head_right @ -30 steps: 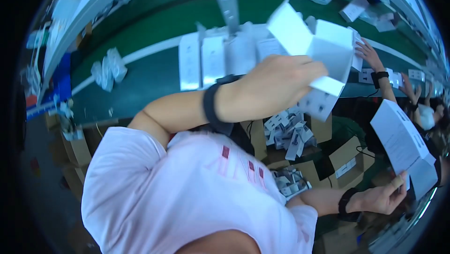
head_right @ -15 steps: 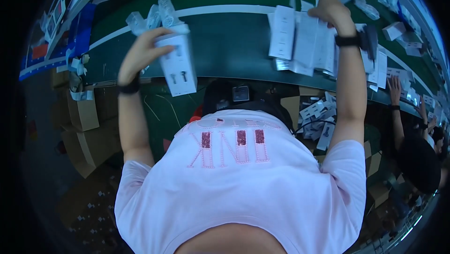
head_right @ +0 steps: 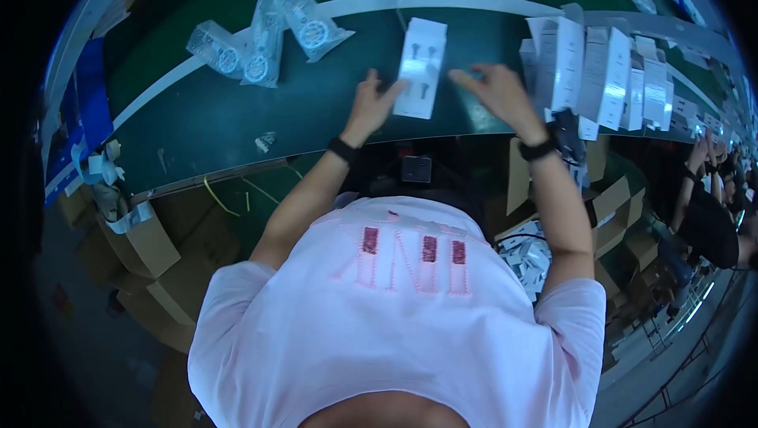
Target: Packaging products into white boxes with bubble wrap and instruction manuals on an assembly line.
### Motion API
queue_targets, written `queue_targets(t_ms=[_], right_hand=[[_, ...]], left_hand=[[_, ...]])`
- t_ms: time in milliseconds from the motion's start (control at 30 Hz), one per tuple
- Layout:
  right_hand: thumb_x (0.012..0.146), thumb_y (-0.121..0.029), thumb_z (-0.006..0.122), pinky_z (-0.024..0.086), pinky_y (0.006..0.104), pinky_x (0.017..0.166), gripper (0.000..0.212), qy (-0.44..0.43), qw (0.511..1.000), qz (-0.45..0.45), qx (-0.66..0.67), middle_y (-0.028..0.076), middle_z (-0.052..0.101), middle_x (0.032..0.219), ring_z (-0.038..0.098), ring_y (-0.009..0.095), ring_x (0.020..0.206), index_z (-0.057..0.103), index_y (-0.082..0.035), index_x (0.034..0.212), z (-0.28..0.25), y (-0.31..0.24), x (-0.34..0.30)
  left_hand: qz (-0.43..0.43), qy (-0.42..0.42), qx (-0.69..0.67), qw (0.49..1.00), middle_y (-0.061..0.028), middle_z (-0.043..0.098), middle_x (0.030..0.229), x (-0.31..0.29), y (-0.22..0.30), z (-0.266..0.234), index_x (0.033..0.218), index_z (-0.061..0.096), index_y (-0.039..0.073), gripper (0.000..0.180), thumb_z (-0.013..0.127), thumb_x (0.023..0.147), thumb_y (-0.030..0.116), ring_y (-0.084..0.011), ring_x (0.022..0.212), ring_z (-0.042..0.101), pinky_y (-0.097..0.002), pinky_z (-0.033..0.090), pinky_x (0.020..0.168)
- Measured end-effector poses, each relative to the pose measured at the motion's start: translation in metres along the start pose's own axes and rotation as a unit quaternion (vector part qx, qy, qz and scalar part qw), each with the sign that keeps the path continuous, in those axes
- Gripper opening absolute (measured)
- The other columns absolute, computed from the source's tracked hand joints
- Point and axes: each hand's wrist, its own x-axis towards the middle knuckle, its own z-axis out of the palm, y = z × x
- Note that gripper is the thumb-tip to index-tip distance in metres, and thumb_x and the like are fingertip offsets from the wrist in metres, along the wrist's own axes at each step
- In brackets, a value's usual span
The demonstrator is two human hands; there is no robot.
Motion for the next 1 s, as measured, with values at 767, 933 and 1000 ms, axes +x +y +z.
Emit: queue_targets(t_ms=[767, 933, 1000], right_hand=[[0.081, -0.042, 0.067, 0.050, 0.0328, 0.077, 0.079, -0.010, 0.981, 0.033, 0.191, 0.017, 0.061, 0.106, 0.062, 0.022, 0.091, 0.038, 0.002, 0.139, -0.038, 0.014, -0.074], [0.078, -0.043, 0.070, 0.051, 0.0433, 0.086, 0.080, 0.036, 0.987, -0.129, -0.092, 0.026, 0.047, 0.132, 0.058, 0.042, 0.106, 0.037, -0.008, 0.142, 0.023, -0.060, -0.073], [0.077, -0.046, 0.070, 0.051, 0.0433, 0.087, 0.081, 0.009, 0.976, -0.165, -0.145, 0.026, 0.046, 0.133, 0.057, 0.042, 0.109, 0.038, -0.008, 0.141, 0.024, -0.063, -0.058]], left_hand=[[-0.107, -0.310, -0.408, 0.852, -0.0235, 0.050, 0.127, -0.061, 0.104, 0.026, 0.141, 0.027, -0.002, 0.094, 0.060, 0.082, 0.063, -0.0329, 0.108, 0.058, -0.0468, 0.047, 0.092], [0.076, -0.053, -0.299, 0.950, -0.0222, 0.046, 0.132, -0.060, 0.088, 0.007, 0.143, 0.018, -0.009, 0.101, 0.078, 0.076, 0.037, -0.0265, 0.118, 0.051, -0.0356, 0.043, 0.098], [0.026, -0.046, -0.240, 0.969, -0.0231, 0.048, 0.129, -0.033, 0.047, -0.009, 0.142, 0.018, -0.013, 0.101, 0.077, 0.075, 0.033, -0.0267, 0.118, 0.052, -0.0317, 0.046, 0.094]])
